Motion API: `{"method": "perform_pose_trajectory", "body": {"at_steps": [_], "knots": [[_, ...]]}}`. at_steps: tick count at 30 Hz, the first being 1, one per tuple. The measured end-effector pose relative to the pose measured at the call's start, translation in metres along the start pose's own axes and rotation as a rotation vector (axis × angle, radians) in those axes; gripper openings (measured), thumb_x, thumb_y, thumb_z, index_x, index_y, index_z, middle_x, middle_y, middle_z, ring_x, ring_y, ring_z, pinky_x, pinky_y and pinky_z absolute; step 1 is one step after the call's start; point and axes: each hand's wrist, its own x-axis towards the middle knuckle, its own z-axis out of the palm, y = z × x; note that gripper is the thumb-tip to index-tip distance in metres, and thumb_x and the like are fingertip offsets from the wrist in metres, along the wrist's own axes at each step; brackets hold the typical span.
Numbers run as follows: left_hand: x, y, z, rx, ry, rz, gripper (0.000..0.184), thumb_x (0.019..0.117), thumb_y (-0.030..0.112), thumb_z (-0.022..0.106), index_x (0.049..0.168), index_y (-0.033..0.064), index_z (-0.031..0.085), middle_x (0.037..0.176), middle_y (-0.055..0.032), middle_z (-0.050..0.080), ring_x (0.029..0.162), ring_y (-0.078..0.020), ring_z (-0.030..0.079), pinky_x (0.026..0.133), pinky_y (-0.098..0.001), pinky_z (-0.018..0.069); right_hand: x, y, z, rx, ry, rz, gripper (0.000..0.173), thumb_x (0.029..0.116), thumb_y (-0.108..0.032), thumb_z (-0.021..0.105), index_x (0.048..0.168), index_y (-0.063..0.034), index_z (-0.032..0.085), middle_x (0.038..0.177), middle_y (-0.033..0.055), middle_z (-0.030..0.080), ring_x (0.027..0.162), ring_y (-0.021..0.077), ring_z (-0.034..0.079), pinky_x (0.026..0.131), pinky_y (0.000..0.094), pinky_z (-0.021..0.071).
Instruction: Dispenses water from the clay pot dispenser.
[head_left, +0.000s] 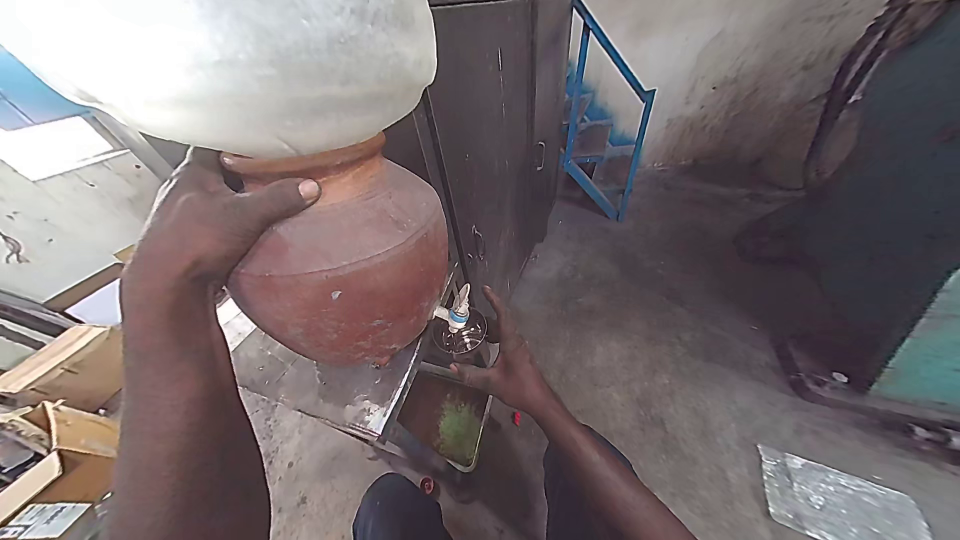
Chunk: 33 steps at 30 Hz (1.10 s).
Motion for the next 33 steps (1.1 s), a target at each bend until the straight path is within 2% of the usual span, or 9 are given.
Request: {"method": "perform_pose_trajectory", "body": {"at_steps": [3, 7, 9, 18, 23, 25, 28, 33], "knots": [[-0.0007, 0.0019, 0.0005, -0.009, -0.010, 0.016, 0.086, 0.0668, 0.065, 0.083, 0.137, 0.0259, 0.053, 0.111, 0.0041, 0.071, 0.095, -0.0048, 0.071, 0.081, -0.0334, 0.0626, -0.0001, -0.0001, -0.0007, 0.014, -0.001, -0.004, 0.124, 0.0686, -0.044, 0.093, 0.163, -0.0206, 0.017, 0.129, 0.0083, 0.067, 0.110, 0.0158, 0.068, 0.096, 0.0414, 0.0588], [0.0008, -0.0003, 0.0004, -0.006, -0.003, 0.025, 0.088, 0.0651, 0.068, 0.083, 0.136, 0.0248, 0.054, 0.112, 0.0026, 0.071, 0.098, -0.0074, 0.071, 0.084, -0.0370, 0.0622, -0.0006, -0.0013, -0.0018, 0.021, 0.004, -0.010, 0.123, 0.0689, -0.041, 0.093, 0.163, -0.0213, 0.018, 0.130, 0.0083, 0.066, 0.111, 0.0161, 0.068, 0.096, 0.0415, 0.0589], [-0.0003, 0.0017, 0.0006, 0.008, -0.004, 0.024, 0.086, 0.0650, 0.068, 0.083, 0.135, 0.0257, 0.055, 0.111, 0.0038, 0.071, 0.097, -0.0058, 0.071, 0.082, -0.0356, 0.0624, -0.0010, -0.0009, -0.0020, 0.031, 0.008, -0.012, 0.123, 0.0686, -0.040, 0.094, 0.163, -0.0213, 0.018, 0.129, 0.0089, 0.066, 0.111, 0.0168, 0.068, 0.095, 0.0428, 0.0593], [-0.0013, 0.0041, 0.0006, 0.073, 0.022, -0.014, 0.095, 0.0620, 0.073, 0.081, 0.137, 0.0226, 0.052, 0.110, 0.0004, 0.069, 0.095, -0.0081, 0.069, 0.081, -0.0401, 0.0603, -0.0016, -0.0029, -0.0033, 0.034, 0.003, -0.006, 0.123, 0.0683, -0.038, 0.094, 0.163, -0.0190, 0.018, 0.132, 0.0105, 0.065, 0.113, 0.0176, 0.068, 0.097, 0.0425, 0.0588], [0.0007, 0.0006, -0.0001, 0.088, 0.026, -0.001, 0.098, 0.0605, 0.077, 0.079, 0.137, 0.0225, 0.053, 0.113, -0.0018, 0.069, 0.100, -0.0104, 0.069, 0.085, -0.0442, 0.0593, -0.0017, -0.0016, -0.0019, 0.032, 0.008, -0.017, 0.122, 0.0686, -0.039, 0.094, 0.163, -0.0194, 0.019, 0.131, 0.0100, 0.065, 0.112, 0.0173, 0.068, 0.097, 0.0423, 0.0587], [0.0004, 0.0012, -0.0002, 0.064, 0.013, 0.002, 0.096, 0.0615, 0.074, 0.081, 0.139, 0.0239, 0.051, 0.114, 0.0007, 0.069, 0.100, -0.0074, 0.069, 0.086, -0.0396, 0.0600, -0.0015, -0.0014, -0.0017, 0.028, 0.005, -0.012, 0.123, 0.0681, -0.040, 0.094, 0.163, -0.0197, 0.019, 0.131, 0.0091, 0.066, 0.112, 0.0170, 0.068, 0.097, 0.0417, 0.0589], [-0.0019, 0.0045, 0.0015, 0.014, 0.010, -0.010, 0.092, 0.0637, 0.066, 0.083, 0.138, 0.0239, 0.051, 0.113, 0.0015, 0.069, 0.096, -0.0067, 0.070, 0.083, -0.0367, 0.0611, -0.0004, -0.0019, -0.0011, 0.018, 0.004, -0.011, 0.124, 0.0678, -0.040, 0.094, 0.163, -0.0194, 0.018, 0.131, 0.0094, 0.066, 0.112, 0.0175, 0.068, 0.097, 0.0427, 0.0591], [-0.0011, 0.0020, 0.0000, 0.020, 0.008, -0.003, 0.092, 0.0637, 0.067, 0.083, 0.139, 0.0252, 0.051, 0.115, 0.0018, 0.070, 0.101, -0.0072, 0.070, 0.086, -0.0384, 0.0608, -0.0003, -0.0023, -0.0001, 0.021, -0.001, -0.010, 0.123, 0.0679, -0.039, 0.094, 0.163, -0.0200, 0.018, 0.131, 0.0091, 0.066, 0.111, 0.0167, 0.068, 0.096, 0.0416, 0.0593]]}}
